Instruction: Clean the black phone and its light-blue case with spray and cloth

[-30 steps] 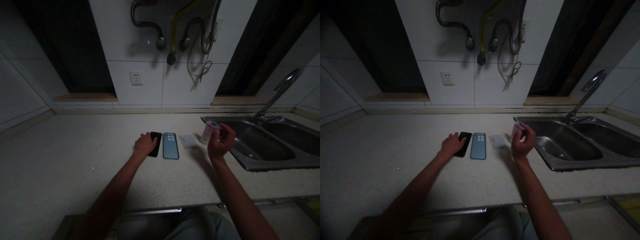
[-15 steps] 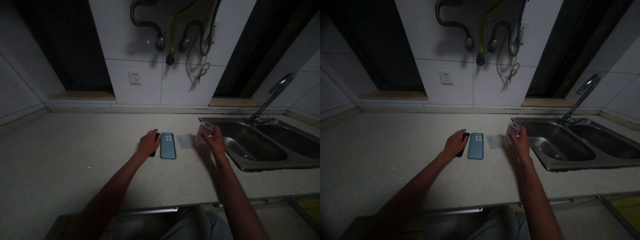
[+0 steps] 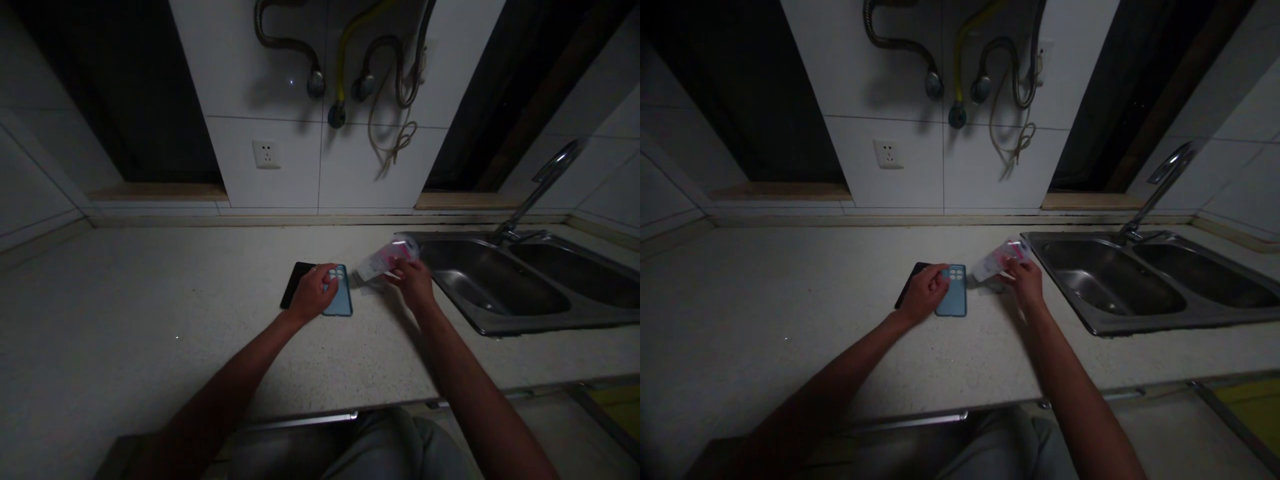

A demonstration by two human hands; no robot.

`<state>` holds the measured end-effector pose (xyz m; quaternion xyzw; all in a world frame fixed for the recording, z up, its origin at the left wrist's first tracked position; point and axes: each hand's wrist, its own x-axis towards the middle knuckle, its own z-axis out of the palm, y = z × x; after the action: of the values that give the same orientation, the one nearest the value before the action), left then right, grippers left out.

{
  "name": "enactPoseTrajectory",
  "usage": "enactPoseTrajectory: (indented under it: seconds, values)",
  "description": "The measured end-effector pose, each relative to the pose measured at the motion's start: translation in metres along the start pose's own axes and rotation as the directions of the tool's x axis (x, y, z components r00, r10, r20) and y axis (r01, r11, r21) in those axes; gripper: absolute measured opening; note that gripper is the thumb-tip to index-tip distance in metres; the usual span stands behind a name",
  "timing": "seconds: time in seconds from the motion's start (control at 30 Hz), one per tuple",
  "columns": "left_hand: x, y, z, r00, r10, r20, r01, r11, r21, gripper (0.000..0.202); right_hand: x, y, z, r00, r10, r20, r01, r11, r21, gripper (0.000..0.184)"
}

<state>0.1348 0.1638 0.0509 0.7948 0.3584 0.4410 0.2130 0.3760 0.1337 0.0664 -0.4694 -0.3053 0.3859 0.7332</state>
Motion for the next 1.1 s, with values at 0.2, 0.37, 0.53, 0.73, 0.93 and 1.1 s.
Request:
enactPoseTrajectory:
  seconds: [0.2, 0.37, 0.53, 0.73, 0.93, 1.1]
  values:
    - [-0.007, 0.006, 0.020, 0.948, -0.246, 0.203, 0.312, 0.844, -0.436, 0.059, -0.023, 0.019, 0.026, 0.966, 0.170, 0.197, -0.220, 0.938, 0.267, 0.037]
    - [-0.011, 0.008, 0.023, 0.953, -0.258, 0.162, 0.304, 0.834, -0.461, 0.058, -0.032, 0.037, 0.032, 0.940, 0.182, 0.289, -0.282, 0.889, 0.359, 0.031]
    - [-0.015, 0.012, 0.016, 0.995, -0.079, 0.067, 0.095, 0.951, -0.294, 0.053, -0.034, 0.039, 0.029, 0.893, 0.196, 0.404, -0.357, 0.856, 0.374, 0.040]
    - [-0.017, 0.011, 0.012, 0.999, -0.027, 0.044, 0.034, 0.987, -0.159, 0.054, -0.040, 0.036, 0.029, 0.833, 0.234, 0.501, -0.420, 0.857, 0.298, 0.051]
    - [-0.017, 0.017, 0.012, 0.996, -0.065, 0.065, 0.070, 0.993, -0.090, 0.053, -0.043, 0.035, 0.033, 0.886, 0.227, 0.404, -0.355, 0.892, 0.278, 0.049]
    - [-0.014, 0.013, 0.013, 0.990, -0.003, 0.144, 0.020, 0.993, -0.116, 0.058, -0.044, 0.036, 0.035, 0.945, 0.217, 0.245, -0.292, 0.898, 0.329, 0.042]
